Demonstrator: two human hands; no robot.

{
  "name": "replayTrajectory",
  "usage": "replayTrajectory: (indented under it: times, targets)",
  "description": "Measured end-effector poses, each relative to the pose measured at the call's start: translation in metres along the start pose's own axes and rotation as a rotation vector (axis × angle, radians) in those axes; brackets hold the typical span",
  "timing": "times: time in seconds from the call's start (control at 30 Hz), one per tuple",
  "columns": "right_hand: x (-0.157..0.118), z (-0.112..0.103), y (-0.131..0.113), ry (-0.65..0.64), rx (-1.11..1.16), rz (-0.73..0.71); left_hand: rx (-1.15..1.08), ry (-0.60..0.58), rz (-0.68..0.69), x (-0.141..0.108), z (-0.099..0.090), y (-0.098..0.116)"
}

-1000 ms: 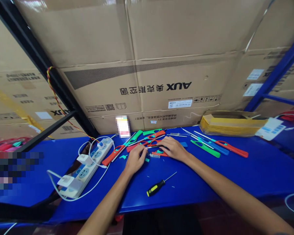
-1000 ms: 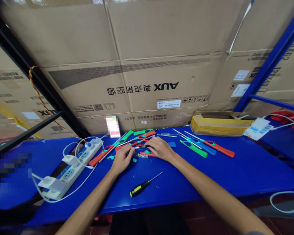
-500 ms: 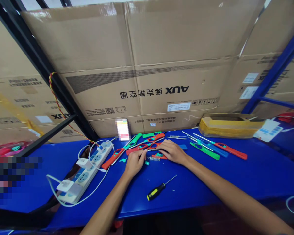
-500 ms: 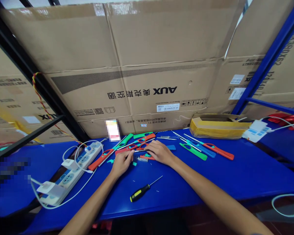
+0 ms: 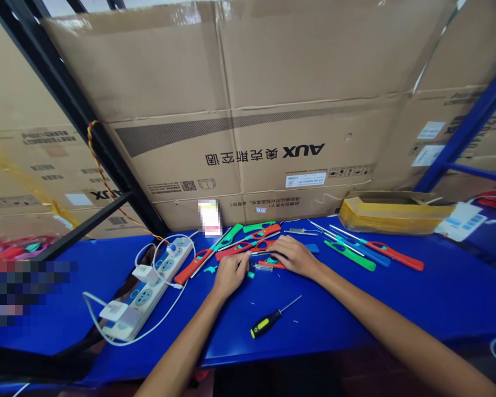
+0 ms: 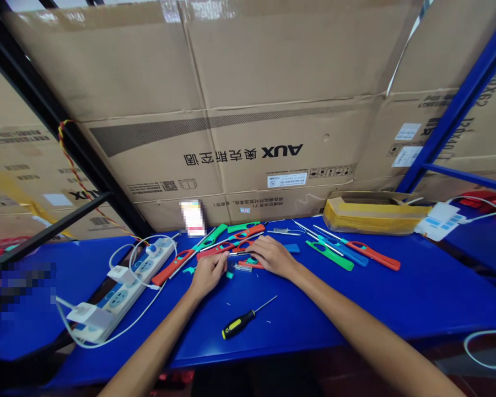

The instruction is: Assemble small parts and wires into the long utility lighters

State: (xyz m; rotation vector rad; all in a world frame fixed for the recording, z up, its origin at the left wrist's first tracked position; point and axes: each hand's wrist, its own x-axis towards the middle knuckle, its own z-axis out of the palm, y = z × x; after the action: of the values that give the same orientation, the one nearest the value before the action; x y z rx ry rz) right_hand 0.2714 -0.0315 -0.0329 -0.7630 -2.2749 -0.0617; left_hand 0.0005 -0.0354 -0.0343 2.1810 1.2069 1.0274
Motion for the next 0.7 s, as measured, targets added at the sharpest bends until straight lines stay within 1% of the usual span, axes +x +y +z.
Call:
replayTrajectory:
  times: [0.13, 0.27, 0.57, 0.7]
  targets:
    - [-0.0008, 0.0001, 0.0021, 0.008, -0.007, 0.039, 0.007, 0.006, 0.075, 0.0012, -0.0012, 0.0011]
    - [-0.0003, -0.0007, 0.0026, 0.020, 0.005, 0.067, 0.001, 0.030, 0.080, 0.0014, -0.0012, 0.0008]
    - [0.0009, -0.0013, 0.0019, 0.020, 0.021, 0.062, -0.020, 0.041, 0.097, 0.0001, -0.0013, 0.0016]
    - [0.0010, -0.0012, 0.0026, 0.029, 0.020, 0.050, -0.017, 0.066, 0.119, 0.0006, -0.0017, 0.0011]
